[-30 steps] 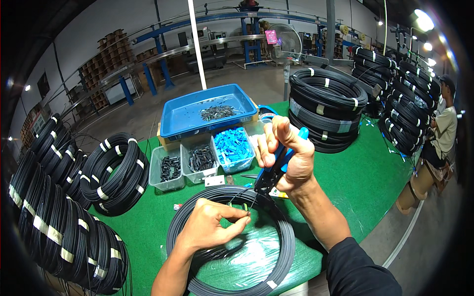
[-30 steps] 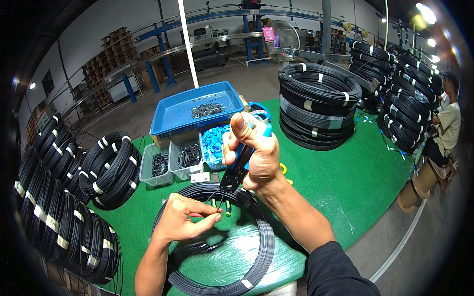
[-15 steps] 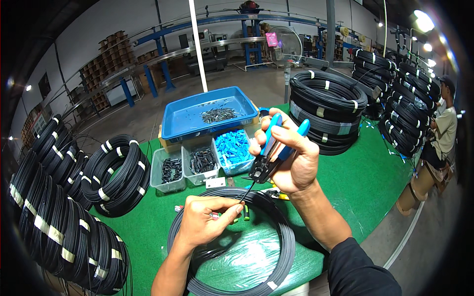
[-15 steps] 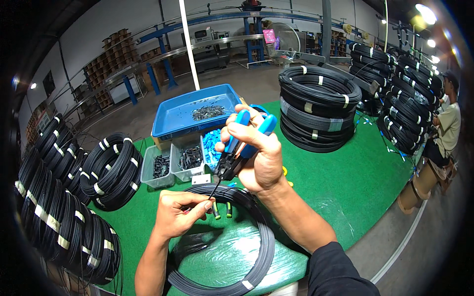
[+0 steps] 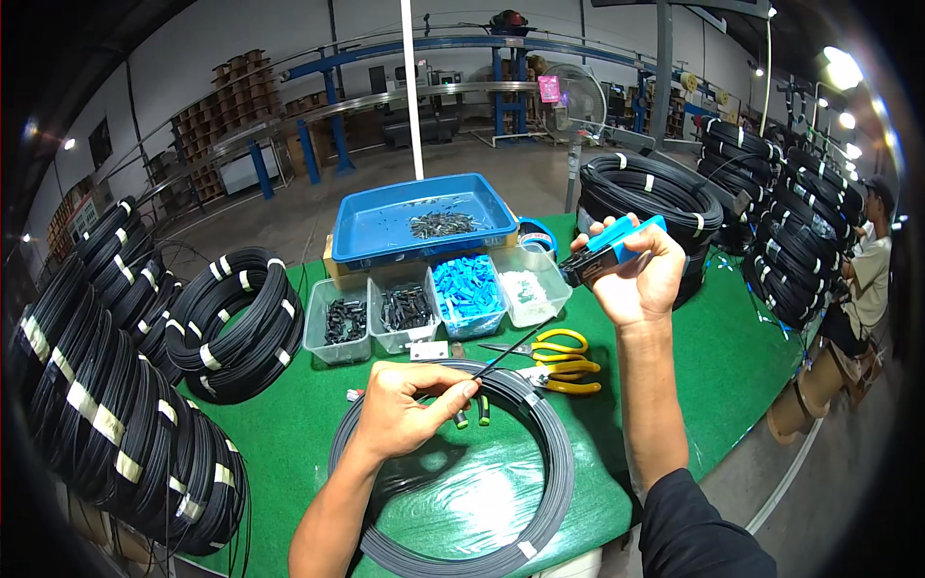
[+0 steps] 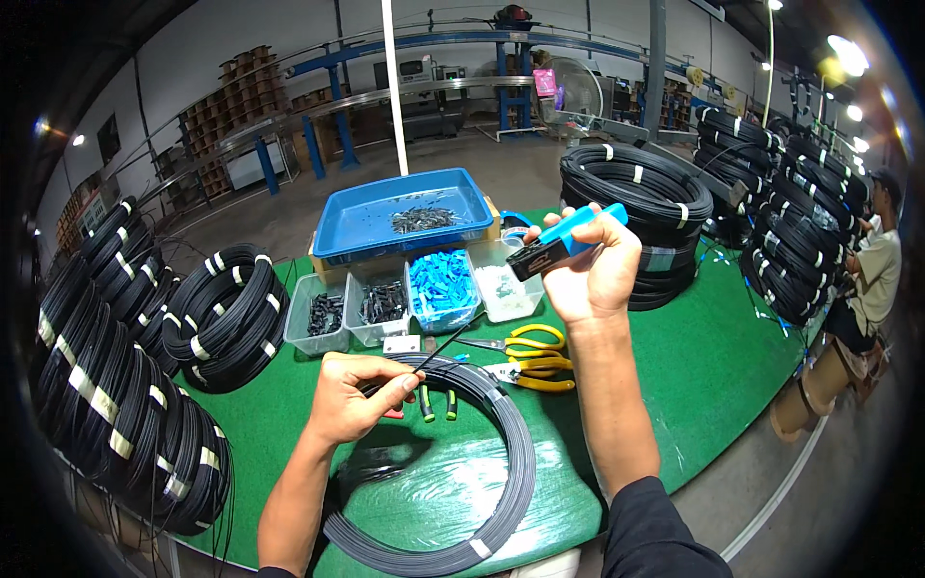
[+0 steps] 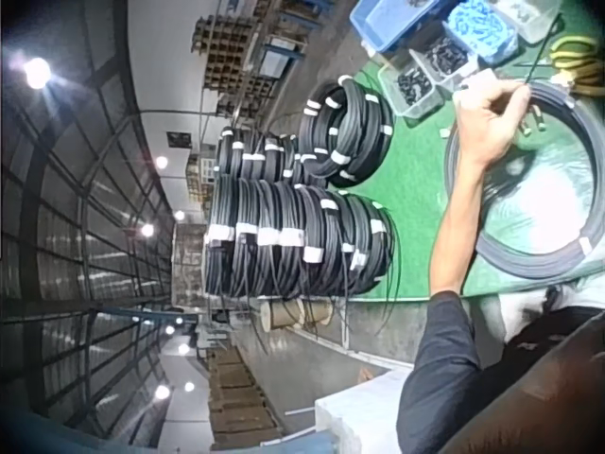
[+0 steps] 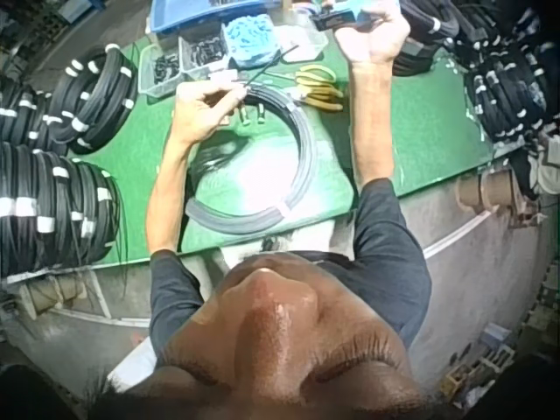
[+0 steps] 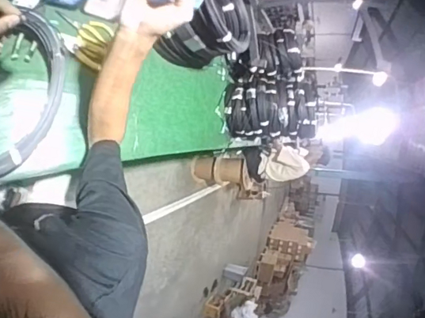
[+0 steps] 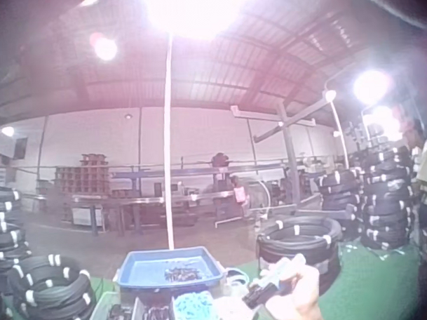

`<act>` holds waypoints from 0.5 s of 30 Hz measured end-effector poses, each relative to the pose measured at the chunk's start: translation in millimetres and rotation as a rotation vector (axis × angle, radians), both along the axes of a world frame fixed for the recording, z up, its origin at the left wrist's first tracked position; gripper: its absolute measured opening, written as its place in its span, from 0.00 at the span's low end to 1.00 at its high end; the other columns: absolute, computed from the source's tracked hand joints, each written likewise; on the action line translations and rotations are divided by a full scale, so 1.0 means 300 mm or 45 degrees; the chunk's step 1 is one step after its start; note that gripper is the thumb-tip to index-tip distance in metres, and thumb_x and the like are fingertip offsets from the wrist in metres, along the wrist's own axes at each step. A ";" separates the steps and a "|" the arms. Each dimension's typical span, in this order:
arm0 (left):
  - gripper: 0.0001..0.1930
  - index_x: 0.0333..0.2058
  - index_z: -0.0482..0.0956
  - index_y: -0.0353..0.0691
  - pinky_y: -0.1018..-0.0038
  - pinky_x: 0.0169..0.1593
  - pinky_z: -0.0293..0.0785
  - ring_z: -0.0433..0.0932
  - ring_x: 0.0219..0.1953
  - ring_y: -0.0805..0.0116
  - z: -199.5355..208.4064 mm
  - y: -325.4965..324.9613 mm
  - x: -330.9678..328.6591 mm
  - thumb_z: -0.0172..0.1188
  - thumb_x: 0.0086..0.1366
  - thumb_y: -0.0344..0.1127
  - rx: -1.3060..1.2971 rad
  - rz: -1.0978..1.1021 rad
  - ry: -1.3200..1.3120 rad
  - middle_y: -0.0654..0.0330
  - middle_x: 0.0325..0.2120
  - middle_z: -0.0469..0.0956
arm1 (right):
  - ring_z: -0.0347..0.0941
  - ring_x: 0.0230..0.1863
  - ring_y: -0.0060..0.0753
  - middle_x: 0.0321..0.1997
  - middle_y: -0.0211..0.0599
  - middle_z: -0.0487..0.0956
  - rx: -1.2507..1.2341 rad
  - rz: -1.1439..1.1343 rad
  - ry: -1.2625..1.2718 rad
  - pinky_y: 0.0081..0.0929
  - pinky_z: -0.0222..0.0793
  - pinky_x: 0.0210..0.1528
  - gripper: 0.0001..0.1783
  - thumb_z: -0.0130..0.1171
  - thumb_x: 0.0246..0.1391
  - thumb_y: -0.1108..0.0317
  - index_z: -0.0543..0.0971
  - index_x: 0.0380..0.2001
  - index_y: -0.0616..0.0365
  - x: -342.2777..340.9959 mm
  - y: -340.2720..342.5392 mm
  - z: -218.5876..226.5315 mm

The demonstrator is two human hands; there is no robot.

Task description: The person assembles a cable connector by fitting plastic housing parts and a cover onto the wire by hand, stripping the wire using a wire stripper, and cutting the wire with pliers.

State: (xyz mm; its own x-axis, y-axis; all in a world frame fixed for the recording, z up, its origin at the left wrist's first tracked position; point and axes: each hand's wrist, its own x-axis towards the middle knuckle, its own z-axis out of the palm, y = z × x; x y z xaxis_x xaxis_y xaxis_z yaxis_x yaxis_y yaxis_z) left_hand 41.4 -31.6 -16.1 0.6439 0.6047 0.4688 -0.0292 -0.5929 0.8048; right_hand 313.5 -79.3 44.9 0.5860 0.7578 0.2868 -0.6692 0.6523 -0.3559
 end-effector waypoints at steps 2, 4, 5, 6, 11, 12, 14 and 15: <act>0.06 0.35 0.87 0.33 0.80 0.28 0.77 0.82 0.24 0.76 -0.005 0.001 -0.013 0.66 0.61 0.28 -0.015 -0.015 -0.032 0.58 0.25 0.85 | 0.71 0.41 0.41 0.39 0.38 0.70 -0.075 0.005 -0.036 0.55 0.70 0.46 0.22 0.51 0.35 0.81 0.66 0.38 0.54 0.006 0.016 0.006; 0.06 0.34 0.87 0.34 0.78 0.33 0.79 0.84 0.27 0.73 -0.009 -0.018 0.001 0.66 0.60 0.28 -0.024 -0.037 -0.042 0.57 0.26 0.86 | 0.72 0.43 0.42 0.40 0.38 0.71 -0.100 -0.015 -0.134 0.54 0.70 0.51 0.22 0.52 0.36 0.82 0.68 0.40 0.56 0.011 0.002 0.010; 0.06 0.34 0.87 0.34 0.77 0.32 0.78 0.83 0.27 0.73 -0.012 -0.026 0.019 0.66 0.59 0.28 0.134 -0.121 -0.111 0.57 0.27 0.85 | 0.73 0.45 0.42 0.42 0.39 0.72 -0.073 -0.012 -0.235 0.53 0.70 0.52 0.22 0.54 0.37 0.82 0.70 0.41 0.59 0.022 -0.008 0.010; 0.06 0.35 0.87 0.34 0.77 0.31 0.78 0.83 0.26 0.72 -0.017 -0.032 0.032 0.66 0.59 0.27 0.295 -0.188 -0.174 0.57 0.27 0.85 | 0.73 0.46 0.43 0.43 0.40 0.74 -0.043 0.009 -0.336 0.53 0.71 0.54 0.22 0.55 0.39 0.82 0.71 0.42 0.61 0.033 -0.007 0.005; 0.06 0.33 0.85 0.34 0.71 0.33 0.78 0.83 0.28 0.63 -0.035 -0.143 0.041 0.67 0.56 0.27 0.341 -0.279 -0.344 0.54 0.27 0.84 | 0.73 0.55 0.43 0.54 0.47 0.73 0.014 -0.140 -0.863 0.44 0.69 0.61 0.36 0.61 0.39 0.79 0.66 0.57 0.66 -0.082 -0.016 0.026; 0.06 0.33 0.85 0.33 0.70 0.33 0.78 0.82 0.28 0.62 -0.053 -0.154 0.038 0.67 0.56 0.27 0.345 -0.278 -0.380 0.54 0.27 0.84 | 0.72 0.57 0.44 0.56 0.48 0.73 0.007 -0.153 -0.928 0.44 0.68 0.63 0.40 0.63 0.38 0.78 0.64 0.60 0.66 -0.117 -0.015 0.027; 0.06 0.33 0.84 0.33 0.69 0.33 0.78 0.82 0.27 0.61 -0.069 -0.178 0.023 0.67 0.56 0.27 0.346 -0.303 -0.433 0.53 0.27 0.84 | 0.73 0.57 0.44 0.58 0.49 0.71 0.064 -0.052 -1.100 0.42 0.72 0.60 0.48 0.67 0.34 0.77 0.61 0.64 0.66 -0.160 -0.008 0.032; 0.06 0.33 0.84 0.33 0.69 0.32 0.77 0.82 0.27 0.60 -0.081 -0.183 0.015 0.67 0.56 0.26 0.339 -0.319 -0.457 0.53 0.27 0.83 | 0.74 0.56 0.43 0.58 0.49 0.72 0.088 0.016 -1.173 0.40 0.73 0.58 0.49 0.68 0.33 0.77 0.61 0.64 0.66 -0.192 -0.003 0.034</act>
State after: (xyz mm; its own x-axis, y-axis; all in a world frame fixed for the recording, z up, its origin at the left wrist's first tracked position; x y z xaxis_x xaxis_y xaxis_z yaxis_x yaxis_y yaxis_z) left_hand 45.8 -86.4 -40.3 0.5238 0.2819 0.8038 -0.4439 -0.7150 0.5401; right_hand 255.8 -80.2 55.1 0.0956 0.7263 0.6807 -0.1484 0.6866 -0.7118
